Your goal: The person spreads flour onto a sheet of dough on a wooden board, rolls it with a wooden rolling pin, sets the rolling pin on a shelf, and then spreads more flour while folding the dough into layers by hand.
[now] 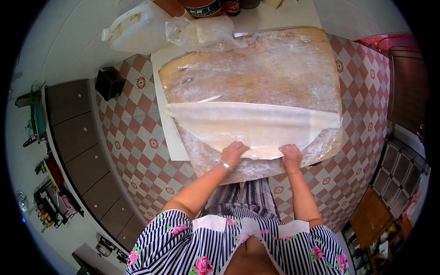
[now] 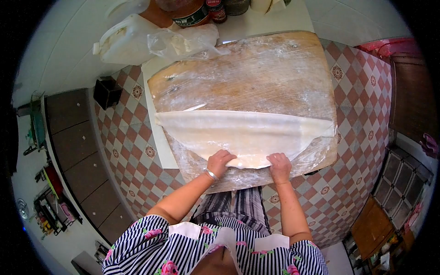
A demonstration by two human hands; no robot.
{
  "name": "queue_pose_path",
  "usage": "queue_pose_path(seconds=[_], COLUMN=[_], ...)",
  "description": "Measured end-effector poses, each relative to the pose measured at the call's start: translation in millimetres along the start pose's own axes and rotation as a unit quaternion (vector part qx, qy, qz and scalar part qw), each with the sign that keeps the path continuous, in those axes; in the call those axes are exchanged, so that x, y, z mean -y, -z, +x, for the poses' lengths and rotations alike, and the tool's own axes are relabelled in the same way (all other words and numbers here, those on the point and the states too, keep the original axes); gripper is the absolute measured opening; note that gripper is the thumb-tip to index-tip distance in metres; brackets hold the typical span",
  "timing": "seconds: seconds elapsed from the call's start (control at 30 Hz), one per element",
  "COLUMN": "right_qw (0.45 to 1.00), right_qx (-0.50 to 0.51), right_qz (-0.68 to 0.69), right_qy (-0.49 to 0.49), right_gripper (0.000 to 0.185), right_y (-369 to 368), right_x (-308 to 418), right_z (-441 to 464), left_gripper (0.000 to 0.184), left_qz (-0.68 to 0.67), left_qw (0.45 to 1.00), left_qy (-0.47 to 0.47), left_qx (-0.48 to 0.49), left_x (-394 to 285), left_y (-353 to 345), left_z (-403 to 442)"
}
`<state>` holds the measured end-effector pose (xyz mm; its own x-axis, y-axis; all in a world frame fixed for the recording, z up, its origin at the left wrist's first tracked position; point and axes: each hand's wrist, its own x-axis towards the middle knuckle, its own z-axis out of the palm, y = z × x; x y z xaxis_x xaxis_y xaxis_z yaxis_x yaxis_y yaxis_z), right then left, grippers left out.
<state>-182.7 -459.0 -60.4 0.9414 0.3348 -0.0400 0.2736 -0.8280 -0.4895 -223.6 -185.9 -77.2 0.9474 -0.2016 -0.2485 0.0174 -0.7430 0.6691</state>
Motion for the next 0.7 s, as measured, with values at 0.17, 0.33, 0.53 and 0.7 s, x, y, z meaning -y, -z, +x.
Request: queue_pose_path(seconds=[0.17, 0.33, 0.53, 0.7], right_qw=[1.000, 1.000, 0.999, 0.999], right_qx=[-0.025, -0.010, -0.005, 0.009], right_qz=[0.016, -0.006, -0.010, -0.002], right_qy=[-0.006, 0.005, 0.049, 0.044], right_gripper=[0.025, 0.022, 0.021, 0.020], right_y=[-2.1, 0.4, -9.7, -14.4], right_x=[-0.1, 4.5, -7.6, -9.2], right_z=[-1.2, -5.9, -23.5, -26.4], left_gripper=[0.040, 0.040, 0.038, 0.049], left_qz=[0.000, 0.000, 0.014, 0.028], left_qw=[1.000, 0.997, 0.990, 0.986], left_qy=[0.003, -0.075, -0.137, -0.167], left_qx=[0.004, -0.020, -0.013, 0.000], left_x=[-1.2, 3.7, 5.6, 1.2], left_y=[1.0, 2.6, 11.2, 16.4], left_z=[0.8, -7.0, -9.0, -4.8])
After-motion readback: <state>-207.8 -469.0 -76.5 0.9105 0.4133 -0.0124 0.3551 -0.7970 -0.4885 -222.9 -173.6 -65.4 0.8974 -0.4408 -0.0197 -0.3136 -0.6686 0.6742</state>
